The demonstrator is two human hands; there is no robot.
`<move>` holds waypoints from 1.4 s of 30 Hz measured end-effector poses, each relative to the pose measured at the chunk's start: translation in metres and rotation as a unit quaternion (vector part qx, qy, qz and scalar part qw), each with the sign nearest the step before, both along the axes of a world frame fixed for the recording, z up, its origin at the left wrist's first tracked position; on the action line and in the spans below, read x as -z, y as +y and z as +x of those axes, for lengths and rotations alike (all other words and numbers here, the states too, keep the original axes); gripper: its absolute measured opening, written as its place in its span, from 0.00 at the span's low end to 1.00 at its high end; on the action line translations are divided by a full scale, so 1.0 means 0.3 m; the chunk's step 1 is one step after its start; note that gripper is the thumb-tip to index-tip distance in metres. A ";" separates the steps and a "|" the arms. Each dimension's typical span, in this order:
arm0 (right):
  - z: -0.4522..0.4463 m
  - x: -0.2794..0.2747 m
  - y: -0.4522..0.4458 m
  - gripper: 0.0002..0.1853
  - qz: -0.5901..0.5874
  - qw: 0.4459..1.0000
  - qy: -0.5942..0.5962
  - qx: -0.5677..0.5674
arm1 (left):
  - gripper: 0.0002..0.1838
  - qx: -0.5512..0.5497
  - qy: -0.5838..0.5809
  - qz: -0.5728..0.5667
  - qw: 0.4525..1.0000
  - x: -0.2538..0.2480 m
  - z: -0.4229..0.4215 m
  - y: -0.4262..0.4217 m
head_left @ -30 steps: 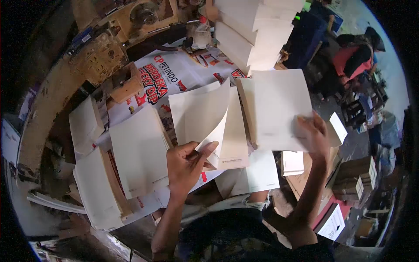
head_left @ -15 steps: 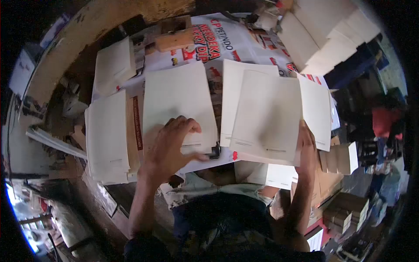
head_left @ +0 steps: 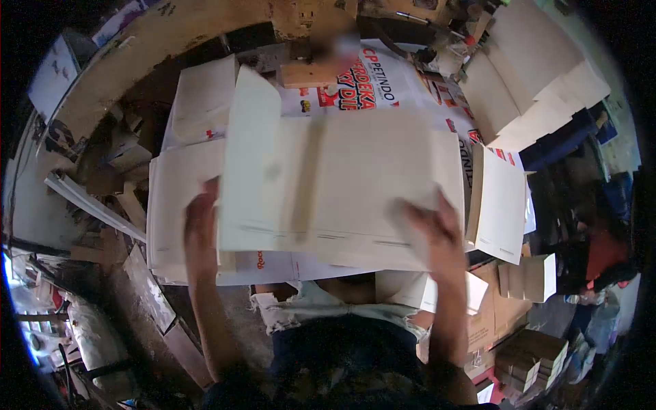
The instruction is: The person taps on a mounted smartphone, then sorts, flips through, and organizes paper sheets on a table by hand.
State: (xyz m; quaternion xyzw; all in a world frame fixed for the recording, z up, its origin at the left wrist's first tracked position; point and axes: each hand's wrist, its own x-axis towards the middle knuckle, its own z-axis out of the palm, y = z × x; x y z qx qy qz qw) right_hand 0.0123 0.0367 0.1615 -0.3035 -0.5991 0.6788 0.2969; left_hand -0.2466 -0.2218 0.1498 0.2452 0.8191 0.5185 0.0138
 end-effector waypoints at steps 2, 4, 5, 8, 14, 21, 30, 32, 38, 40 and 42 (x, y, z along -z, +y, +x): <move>-0.163 0.032 -0.052 0.41 -0.023 0.993 0.007 -0.119 | 0.16 0.181 0.061 -0.140 0.971 0.208 -0.169 0.012; -0.266 0.038 -0.157 0.39 -0.099 0.985 0.073 -0.123 | 0.13 0.081 0.015 -0.199 0.976 -0.144 0.060 0.214; -0.290 0.037 -0.168 0.39 -0.010 0.983 0.071 -0.168 | 0.12 0.055 0.186 -0.183 0.964 -0.135 0.077 0.199; -0.285 -0.007 -0.212 0.38 -0.098 0.961 -0.019 -0.259 | 0.13 0.032 0.025 -0.106 0.994 -0.219 0.055 0.146; -0.057 -0.146 -0.021 0.14 0.180 0.974 0.096 -0.099 | 0.26 -0.074 0.113 -0.013 0.991 -0.132 -0.240 -0.198; 0.467 -0.021 0.354 0.29 0.477 0.693 -0.404 0.358 | 0.29 -0.269 0.270 -0.440 0.813 0.066 -0.290 -0.251; 0.600 0.021 0.354 0.21 0.446 0.681 -0.438 0.382 | 0.20 0.103 0.281 -0.063 0.952 -0.281 0.288 0.373; 0.581 -0.021 0.360 0.19 0.423 0.690 -0.452 0.376 | 0.18 0.326 0.229 -0.007 0.917 -0.236 0.426 0.533; 0.641 -0.003 0.436 0.16 0.286 0.847 -0.288 0.344 | 0.21 0.428 0.259 -0.086 0.861 -0.130 0.596 0.724; 0.648 0.013 0.448 0.15 0.321 0.828 -0.299 0.348 | 0.22 0.494 0.132 -0.143 0.847 -0.169 0.550 0.729; 0.649 0.022 0.456 0.15 0.327 0.825 -0.307 0.343 | 0.20 0.508 0.123 -0.127 0.843 -0.178 0.507 0.721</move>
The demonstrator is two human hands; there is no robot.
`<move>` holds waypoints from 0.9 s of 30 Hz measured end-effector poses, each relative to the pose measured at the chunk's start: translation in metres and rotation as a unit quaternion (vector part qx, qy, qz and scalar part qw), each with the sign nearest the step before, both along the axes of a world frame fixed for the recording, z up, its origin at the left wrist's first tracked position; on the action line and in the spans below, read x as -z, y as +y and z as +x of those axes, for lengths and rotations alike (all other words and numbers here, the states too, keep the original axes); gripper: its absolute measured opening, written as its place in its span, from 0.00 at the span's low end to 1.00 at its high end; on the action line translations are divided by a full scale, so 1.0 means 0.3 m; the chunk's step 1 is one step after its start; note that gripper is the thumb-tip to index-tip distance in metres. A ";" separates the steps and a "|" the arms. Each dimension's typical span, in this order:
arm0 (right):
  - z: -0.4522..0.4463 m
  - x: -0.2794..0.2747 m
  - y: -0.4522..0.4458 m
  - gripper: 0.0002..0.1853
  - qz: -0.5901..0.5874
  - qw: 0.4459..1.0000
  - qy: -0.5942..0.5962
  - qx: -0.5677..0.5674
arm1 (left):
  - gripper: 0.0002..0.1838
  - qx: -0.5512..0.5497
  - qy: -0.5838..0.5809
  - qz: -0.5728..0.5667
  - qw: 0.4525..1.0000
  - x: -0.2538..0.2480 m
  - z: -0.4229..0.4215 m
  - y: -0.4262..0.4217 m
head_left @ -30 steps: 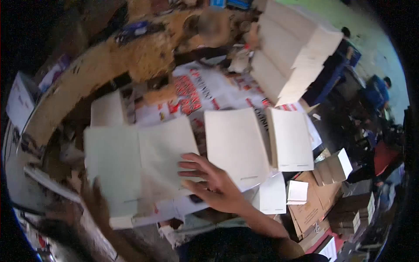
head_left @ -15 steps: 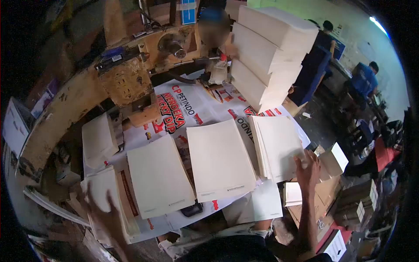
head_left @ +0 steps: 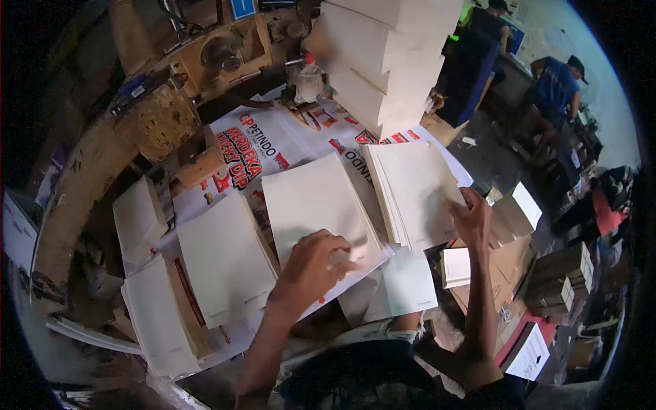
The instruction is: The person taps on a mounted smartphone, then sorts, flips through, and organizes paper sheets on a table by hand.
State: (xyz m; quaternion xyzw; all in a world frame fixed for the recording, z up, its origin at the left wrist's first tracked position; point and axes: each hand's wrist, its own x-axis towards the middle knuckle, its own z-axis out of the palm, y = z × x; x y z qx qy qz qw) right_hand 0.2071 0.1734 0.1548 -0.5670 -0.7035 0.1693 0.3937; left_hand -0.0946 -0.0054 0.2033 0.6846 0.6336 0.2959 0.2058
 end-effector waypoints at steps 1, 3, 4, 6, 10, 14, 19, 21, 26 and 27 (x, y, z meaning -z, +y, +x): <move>-0.002 0.004 0.000 0.15 0.006 1.000 -0.013 -0.006 | 0.18 0.000 -0.060 -0.034 0.998 0.020 -0.024 0.003; -0.002 -0.021 -0.003 0.16 -0.034 0.999 0.005 -0.018 | 0.14 -0.033 -0.223 -0.067 0.972 0.041 -0.036 -0.012; -0.003 -0.039 -0.010 0.17 -0.071 0.997 0.021 -0.030 | 0.14 -0.036 -0.223 -0.068 0.972 0.033 -0.033 -0.025; 0.015 -0.064 -0.011 0.18 -0.106 0.988 0.105 -0.049 | 0.14 -0.115 -0.274 -0.021 0.955 0.005 -0.031 -0.053; -0.030 -0.150 -0.057 0.25 -0.137 0.938 0.306 -0.089 | 0.12 -0.230 -0.341 0.062 0.910 0.042 -0.021 -0.090; -0.149 -0.200 -0.148 0.29 -0.114 0.947 0.275 -0.119 | 0.12 -0.247 -0.402 0.109 0.875 0.019 0.015 -0.100; -0.360 -0.096 -0.257 0.27 -0.178 0.930 0.203 -0.248 | 0.16 -0.107 -0.407 0.041 0.906 0.011 -0.037 -0.149; -0.414 -0.037 -0.266 0.27 -0.201 0.912 0.198 -0.297 | 0.29 0.030 -0.387 0.063 0.919 -0.026 -0.087 -0.185; -0.435 -0.057 -0.300 0.29 -0.275 0.934 0.198 -0.109 | 0.26 -0.202 0.036 -0.016 0.979 -0.073 -0.204 -0.335; -0.428 -0.041 -0.276 0.29 -0.288 0.925 0.226 -0.101 | 0.26 -0.194 0.038 -0.041 0.979 -0.035 -0.227 -0.354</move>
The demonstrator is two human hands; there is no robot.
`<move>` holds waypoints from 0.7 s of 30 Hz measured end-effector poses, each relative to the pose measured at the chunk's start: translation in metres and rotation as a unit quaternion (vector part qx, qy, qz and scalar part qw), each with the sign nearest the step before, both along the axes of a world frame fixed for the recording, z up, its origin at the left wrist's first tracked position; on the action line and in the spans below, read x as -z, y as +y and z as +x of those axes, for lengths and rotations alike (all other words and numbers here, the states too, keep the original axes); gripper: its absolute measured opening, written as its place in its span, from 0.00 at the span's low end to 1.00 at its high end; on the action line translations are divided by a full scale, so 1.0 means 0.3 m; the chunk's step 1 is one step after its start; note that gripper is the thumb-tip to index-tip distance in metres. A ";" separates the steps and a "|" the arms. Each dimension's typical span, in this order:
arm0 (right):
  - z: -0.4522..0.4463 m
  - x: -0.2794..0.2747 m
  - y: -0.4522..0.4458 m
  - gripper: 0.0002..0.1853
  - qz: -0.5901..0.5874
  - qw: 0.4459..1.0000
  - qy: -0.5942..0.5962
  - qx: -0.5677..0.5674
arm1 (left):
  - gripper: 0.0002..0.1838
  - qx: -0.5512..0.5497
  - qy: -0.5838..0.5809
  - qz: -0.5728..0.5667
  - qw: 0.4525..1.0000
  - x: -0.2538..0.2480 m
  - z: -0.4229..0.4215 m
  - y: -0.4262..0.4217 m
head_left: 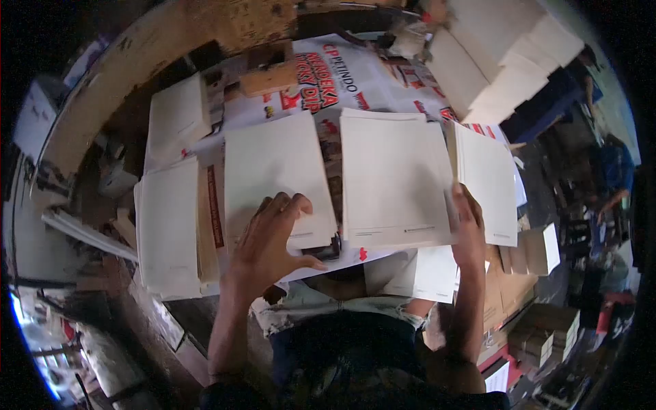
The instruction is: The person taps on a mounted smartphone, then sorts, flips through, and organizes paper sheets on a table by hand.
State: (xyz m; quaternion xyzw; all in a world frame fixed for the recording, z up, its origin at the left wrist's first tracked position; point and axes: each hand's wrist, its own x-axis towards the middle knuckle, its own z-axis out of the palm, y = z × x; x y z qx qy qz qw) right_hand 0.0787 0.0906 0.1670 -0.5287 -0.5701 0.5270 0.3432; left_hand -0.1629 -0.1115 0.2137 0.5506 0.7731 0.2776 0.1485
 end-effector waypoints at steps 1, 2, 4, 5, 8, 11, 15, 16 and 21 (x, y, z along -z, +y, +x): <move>-0.001 0.000 0.020 0.30 -0.018 0.999 0.024 0.015 | 0.25 0.011 -0.003 -0.023 1.000 0.021 -0.021 -0.017; -0.011 0.002 0.020 0.30 -0.016 1.000 0.022 0.008 | 0.23 0.024 -0.030 0.005 0.999 0.022 -0.038 -0.032; -0.026 -0.018 0.001 0.24 0.052 0.989 0.030 -0.136 | 0.24 0.012 -0.079 0.013 0.997 0.049 -0.086 -0.083; -0.029 -0.029 -0.008 0.24 0.057 0.988 0.027 -0.139 | 0.26 0.006 -0.125 0.021 0.992 0.068 -0.098 -0.096; -0.051 -0.061 -0.022 0.24 0.121 0.978 -0.035 -0.164 | 0.17 -0.124 -0.191 0.087 0.970 0.036 -0.088 -0.119; -0.074 -0.067 -0.011 0.23 0.007 0.986 0.135 -0.099 | 0.12 -0.203 -0.213 0.138 0.946 0.006 -0.087 -0.143; -0.127 -0.125 -0.056 0.25 -0.010 0.971 0.233 -0.062 | 0.13 -0.323 -0.253 0.160 0.898 0.107 -0.154 -0.237; -0.154 -0.125 -0.073 0.27 0.036 0.983 0.159 -0.084 | 0.19 -0.303 -0.364 0.318 0.821 0.187 -0.185 -0.261; -0.375 -0.056 -0.268 0.36 -0.026 0.960 0.136 -0.243 | 0.29 -0.233 -0.046 0.282 0.929 0.276 -0.237 -0.279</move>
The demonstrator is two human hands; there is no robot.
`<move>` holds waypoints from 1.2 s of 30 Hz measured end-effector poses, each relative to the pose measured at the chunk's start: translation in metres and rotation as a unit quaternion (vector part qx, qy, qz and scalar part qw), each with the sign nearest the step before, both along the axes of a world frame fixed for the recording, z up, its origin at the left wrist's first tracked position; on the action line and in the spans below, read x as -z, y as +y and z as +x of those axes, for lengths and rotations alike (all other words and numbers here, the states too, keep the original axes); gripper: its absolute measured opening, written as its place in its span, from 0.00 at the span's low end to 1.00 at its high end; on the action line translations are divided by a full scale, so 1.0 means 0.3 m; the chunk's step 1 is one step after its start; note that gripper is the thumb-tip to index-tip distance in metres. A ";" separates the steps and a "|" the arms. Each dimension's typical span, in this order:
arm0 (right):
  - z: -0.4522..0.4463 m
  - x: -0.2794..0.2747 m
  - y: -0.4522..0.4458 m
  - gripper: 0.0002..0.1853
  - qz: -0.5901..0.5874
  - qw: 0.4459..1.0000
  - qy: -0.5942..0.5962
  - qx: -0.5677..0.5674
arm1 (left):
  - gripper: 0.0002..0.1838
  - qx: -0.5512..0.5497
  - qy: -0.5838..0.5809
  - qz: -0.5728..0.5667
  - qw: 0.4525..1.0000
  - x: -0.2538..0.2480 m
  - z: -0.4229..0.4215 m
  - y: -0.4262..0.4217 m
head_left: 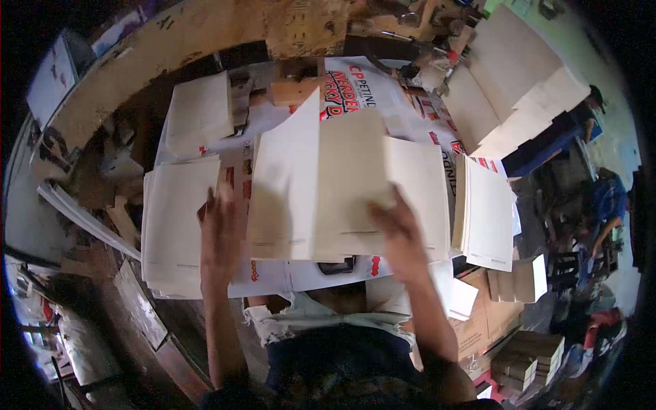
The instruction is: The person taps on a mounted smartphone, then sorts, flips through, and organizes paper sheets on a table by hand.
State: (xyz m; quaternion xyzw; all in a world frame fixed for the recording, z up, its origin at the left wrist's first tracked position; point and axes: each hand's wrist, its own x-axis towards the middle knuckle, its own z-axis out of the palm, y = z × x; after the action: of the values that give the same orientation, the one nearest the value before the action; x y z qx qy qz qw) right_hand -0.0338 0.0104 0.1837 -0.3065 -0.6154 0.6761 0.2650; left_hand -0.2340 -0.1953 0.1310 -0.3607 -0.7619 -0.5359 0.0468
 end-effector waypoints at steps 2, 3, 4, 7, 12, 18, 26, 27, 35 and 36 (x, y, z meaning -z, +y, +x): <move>-0.077 0.083 -0.054 0.35 -0.164 0.978 0.050 -0.116 | 0.27 -0.037 -0.006 -0.173 0.984 -0.100 0.007 0.027; -0.097 0.116 -0.076 0.35 0.025 0.991 0.005 -0.132 | 0.25 -0.073 -0.006 -0.337 0.938 -0.184 0.013 0.065; -0.104 0.134 -0.092 0.35 0.208 0.968 -0.054 -0.131 | 0.24 -0.104 0.005 -0.493 0.864 -0.263 0.024 0.108; -0.064 0.034 -0.088 0.34 0.028 0.978 0.069 -0.197 | 0.21 -0.059 -0.083 -0.191 0.976 -0.380 0.036 0.011; -0.022 -0.018 -0.111 0.35 -0.098 0.957 0.155 -0.224 | 0.26 0.094 -0.121 -0.119 0.981 -0.436 0.027 -0.008; -0.077 0.112 -0.124 0.35 -0.240 0.941 0.184 -0.151 | 0.25 0.037 -0.140 -0.084 0.986 -0.248 -0.061 0.077; -0.149 0.265 -0.111 0.29 -0.061 0.978 0.154 -0.130 | 0.23 0.023 -0.114 -0.180 0.977 -0.181 -0.040 0.101; -0.114 0.177 -0.103 0.25 -0.104 0.972 0.145 -0.151 | 0.21 -0.070 -0.030 -0.137 0.988 -0.235 0.058 0.125; 0.094 -0.086 -0.044 0.27 0.040 0.982 0.136 -0.121 | 0.25 0.051 -0.134 0.006 0.990 -0.376 0.169 0.126; 0.128 -0.116 -0.031 0.28 0.061 0.986 0.097 -0.118 | 0.27 0.043 -0.142 -0.007 0.989 -0.431 0.237 0.170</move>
State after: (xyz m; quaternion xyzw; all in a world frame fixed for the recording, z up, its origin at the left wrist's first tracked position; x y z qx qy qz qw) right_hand 0.0046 0.0012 0.2186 -0.1476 -0.6588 0.6904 0.2600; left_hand -0.1630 -0.1442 0.2604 -0.3139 -0.7481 -0.5781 -0.0875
